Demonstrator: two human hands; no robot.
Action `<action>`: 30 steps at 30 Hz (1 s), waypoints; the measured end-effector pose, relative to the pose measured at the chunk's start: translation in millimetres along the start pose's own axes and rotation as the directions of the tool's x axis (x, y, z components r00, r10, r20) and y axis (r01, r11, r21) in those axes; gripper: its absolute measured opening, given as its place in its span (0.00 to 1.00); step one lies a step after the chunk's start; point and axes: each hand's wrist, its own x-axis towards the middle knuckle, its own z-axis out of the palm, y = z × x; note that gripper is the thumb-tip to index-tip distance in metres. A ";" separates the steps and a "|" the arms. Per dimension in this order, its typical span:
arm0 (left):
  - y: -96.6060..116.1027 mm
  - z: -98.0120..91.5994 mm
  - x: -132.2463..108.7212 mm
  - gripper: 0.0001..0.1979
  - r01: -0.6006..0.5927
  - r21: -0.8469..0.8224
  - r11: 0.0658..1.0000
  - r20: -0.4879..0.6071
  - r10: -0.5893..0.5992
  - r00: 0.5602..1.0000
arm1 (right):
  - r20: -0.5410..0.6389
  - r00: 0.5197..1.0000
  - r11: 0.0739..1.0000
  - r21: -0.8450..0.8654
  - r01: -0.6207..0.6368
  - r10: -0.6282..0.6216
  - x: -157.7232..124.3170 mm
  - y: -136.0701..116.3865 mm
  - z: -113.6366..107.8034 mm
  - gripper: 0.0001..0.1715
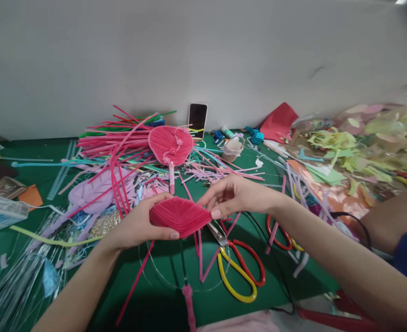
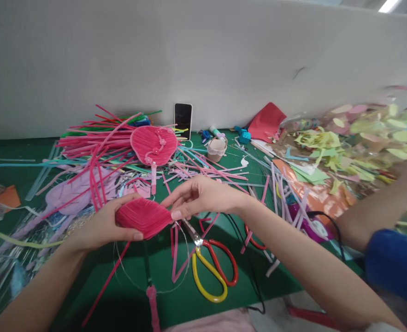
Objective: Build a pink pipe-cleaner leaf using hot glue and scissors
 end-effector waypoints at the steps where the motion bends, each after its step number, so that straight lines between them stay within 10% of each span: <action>1: 0.5 -0.2 -0.1 0.29 -0.014 -0.009 1.000 0.006 0.014 1.000 | 0.012 1.000 0.998 0.060 -0.002 0.001 1.0 2.5 1.1 0.15; 10: 5.5 -9.3 2.6 0.24 -0.070 0.130 0.989 0.100 0.057 0.993 | -0.025 1.000 0.880 0.475 0.007 0.005 14.9 44.7 22.9 0.21; 19: 19.2 -22.3 6.8 0.19 -0.094 0.166 0.982 0.246 0.051 0.968 | -0.421 0.906 0.812 0.544 0.214 0.043 23.4 63.3 72.2 0.26; 23: 10.3 -24.8 8.5 0.15 -0.035 0.130 0.991 0.276 -0.003 0.961 | -0.727 0.665 0.948 0.061 0.311 -0.171 24.9 64.5 79.0 0.17; 26: -0.4 -26.0 10.0 0.20 -0.023 0.121 0.992 0.248 -0.008 0.969 | -0.747 0.452 0.868 -0.471 0.157 -0.487 24.3 61.7 77.2 0.07; 30: -9.7 -26.9 8.2 0.23 -0.041 0.136 0.990 0.210 0.012 0.978 | -0.693 0.466 0.793 -0.609 0.029 -0.550 19.9 59.9 84.5 0.05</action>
